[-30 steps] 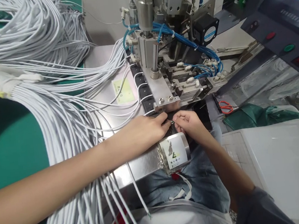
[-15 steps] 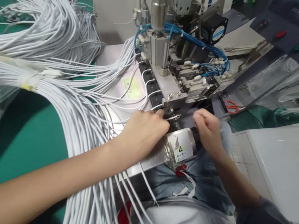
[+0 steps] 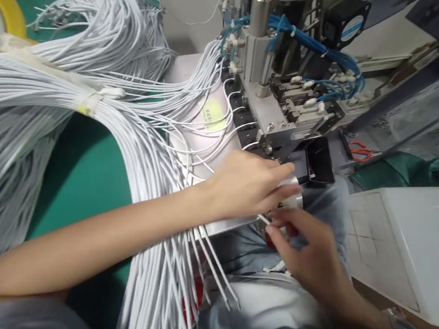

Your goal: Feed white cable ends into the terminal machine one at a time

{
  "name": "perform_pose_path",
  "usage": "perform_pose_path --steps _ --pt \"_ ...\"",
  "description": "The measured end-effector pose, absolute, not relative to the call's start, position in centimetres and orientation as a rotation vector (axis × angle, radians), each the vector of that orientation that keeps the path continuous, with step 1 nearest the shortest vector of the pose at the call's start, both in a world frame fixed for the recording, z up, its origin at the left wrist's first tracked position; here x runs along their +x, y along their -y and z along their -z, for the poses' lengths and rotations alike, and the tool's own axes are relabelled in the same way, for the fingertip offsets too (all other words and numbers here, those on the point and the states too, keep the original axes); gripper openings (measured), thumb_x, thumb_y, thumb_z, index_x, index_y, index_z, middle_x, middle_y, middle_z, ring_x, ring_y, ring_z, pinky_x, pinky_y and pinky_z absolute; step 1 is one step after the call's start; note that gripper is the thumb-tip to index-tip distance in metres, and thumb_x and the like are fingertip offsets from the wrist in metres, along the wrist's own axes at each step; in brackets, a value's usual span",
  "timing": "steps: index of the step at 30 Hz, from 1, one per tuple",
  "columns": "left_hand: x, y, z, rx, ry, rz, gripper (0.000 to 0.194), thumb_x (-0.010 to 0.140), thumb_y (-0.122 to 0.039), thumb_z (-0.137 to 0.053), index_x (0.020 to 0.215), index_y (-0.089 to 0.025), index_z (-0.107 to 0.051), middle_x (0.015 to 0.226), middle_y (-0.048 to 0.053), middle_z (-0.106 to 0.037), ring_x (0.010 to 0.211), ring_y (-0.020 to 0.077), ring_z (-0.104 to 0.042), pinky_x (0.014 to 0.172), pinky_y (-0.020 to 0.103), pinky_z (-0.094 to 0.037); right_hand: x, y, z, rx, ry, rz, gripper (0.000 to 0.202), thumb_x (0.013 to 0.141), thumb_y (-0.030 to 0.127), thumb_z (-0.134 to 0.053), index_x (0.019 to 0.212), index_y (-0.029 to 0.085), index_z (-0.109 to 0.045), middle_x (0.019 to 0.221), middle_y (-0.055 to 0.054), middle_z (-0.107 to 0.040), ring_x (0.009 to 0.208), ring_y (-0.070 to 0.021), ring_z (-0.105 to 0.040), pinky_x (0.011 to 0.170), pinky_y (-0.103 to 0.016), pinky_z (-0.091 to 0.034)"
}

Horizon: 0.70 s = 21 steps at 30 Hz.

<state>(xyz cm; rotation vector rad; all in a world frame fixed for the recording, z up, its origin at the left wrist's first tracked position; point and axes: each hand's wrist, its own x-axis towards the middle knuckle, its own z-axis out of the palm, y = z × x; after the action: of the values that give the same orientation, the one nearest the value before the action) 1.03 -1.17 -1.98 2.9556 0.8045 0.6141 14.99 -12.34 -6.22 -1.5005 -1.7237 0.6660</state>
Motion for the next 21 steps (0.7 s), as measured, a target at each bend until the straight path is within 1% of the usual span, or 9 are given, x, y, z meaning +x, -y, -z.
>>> perform_pose_path --steps 2,4,7,10,13,16,19,21 --pt "0.9 1.0 2.2 2.833 -0.728 -0.725 0.044 0.092 -0.047 -0.04 0.115 -0.014 -0.059 0.072 0.003 -0.067 0.057 0.0123 -0.059 0.048 0.022 -0.035 16.6 10.6 4.9 -1.501 1.598 -0.682 0.006 0.076 0.019 -0.063 0.082 0.02 -0.064 0.069 0.0 -0.065 0.057 -0.0115 -0.056 0.055 -0.024 -0.045" --pt "0.8 0.5 2.3 2.72 -0.67 -0.762 0.044 0.093 -0.044 -0.041 0.12 -0.014 -0.056 0.077 0.004 -0.068 0.061 0.0117 -0.061 0.053 0.021 -0.039 17.6 8.9 4.1 -1.405 1.435 -0.805 0.005 0.076 0.023 -0.064 0.081 0.02 -0.064 0.073 0.0 -0.067 0.062 -0.0119 -0.059 0.056 -0.023 -0.047" --pt "0.8 -0.2 2.3 2.598 -0.557 -0.767 0.032 0.095 -0.033 -0.041 0.107 -0.014 -0.062 0.077 0.004 -0.067 0.066 0.0111 -0.061 0.058 0.019 -0.04 18.3 7.2 4.0 -1.237 1.205 -0.989 0.01 0.077 0.028 -0.065 0.084 0.02 -0.065 0.072 0.0 -0.068 0.062 -0.0122 -0.062 0.056 -0.023 -0.049" --pt "0.9 -0.4 2.0 2.553 -0.524 -0.768 0.027 0.094 -0.024 -0.04 0.094 -0.013 -0.066 0.073 0.005 -0.064 0.065 0.0107 -0.058 0.058 0.018 -0.04 18.2 6.8 4.6 -1.1 1.03 -1.053 0.014 0.08 0.031 -0.062 0.089 0.021 -0.067 0.072 -0.001 -0.069 0.062 -0.0124 -0.063 0.059 -0.025 -0.051" --pt "0.9 -0.3 2.0 2.527 -0.537 -0.764 0.027 0.094 -0.023 -0.041 0.09 -0.013 -0.066 0.074 0.005 -0.062 0.066 0.0109 -0.057 0.059 0.019 -0.041 18.0 6.8 4.8 -1.076 0.986 -1.092 0.014 0.08 0.032 -0.062 0.087 0.021 -0.068 0.073 -0.001 -0.07 0.062 -0.0119 -0.062 0.06 -0.025 -0.052" --pt "0.9 -0.3 2.1 2.511 -0.518 -0.784 0.026 0.093 -0.021 -0.042 0.087 -0.013 -0.065 0.073 0.005 -0.06 0.066 0.0105 -0.055 0.059 0.019 -0.041 17.6 6.5 4.8 -1.135 0.996 -1.122 0.014 0.076 0.031 -0.067 0.084 0.02 -0.068 0.066 0.0 -0.068 0.057 -0.0108 -0.06 0.056 -0.023 -0.049" --pt "0.9 -0.2 2.2 2.493 -0.49 -0.801 0.024 0.093 -0.02 -0.043 0.087 -0.013 -0.065 0.074 0.005 -0.06 0.065 0.0101 -0.055 0.059 0.019 -0.041 17.2 6.2 4.7 -1.174 1.011 -1.073 0.011 0.073 0.029 -0.07 0.079 0.02 -0.069 0.061 0.002 -0.065 0.054 -0.0099 -0.058 0.051 -0.022 -0.046" --pt "0.9 -0.2 2.2 2.466 -0.477 -0.813 0.023 0.093 -0.02 -0.043 0.088 -0.013 -0.065 0.075 0.005 -0.061 0.067 0.0103 -0.055 0.06 0.019 -0.042 17.1 6.1 4.6 -1.162 1.048 -1.027 0.008 0.073 0.027 -0.07 0.077 0.02 -0.069 0.065 0.001 -0.065 0.053 -0.0093 -0.057 0.051 -0.022 -0.046"
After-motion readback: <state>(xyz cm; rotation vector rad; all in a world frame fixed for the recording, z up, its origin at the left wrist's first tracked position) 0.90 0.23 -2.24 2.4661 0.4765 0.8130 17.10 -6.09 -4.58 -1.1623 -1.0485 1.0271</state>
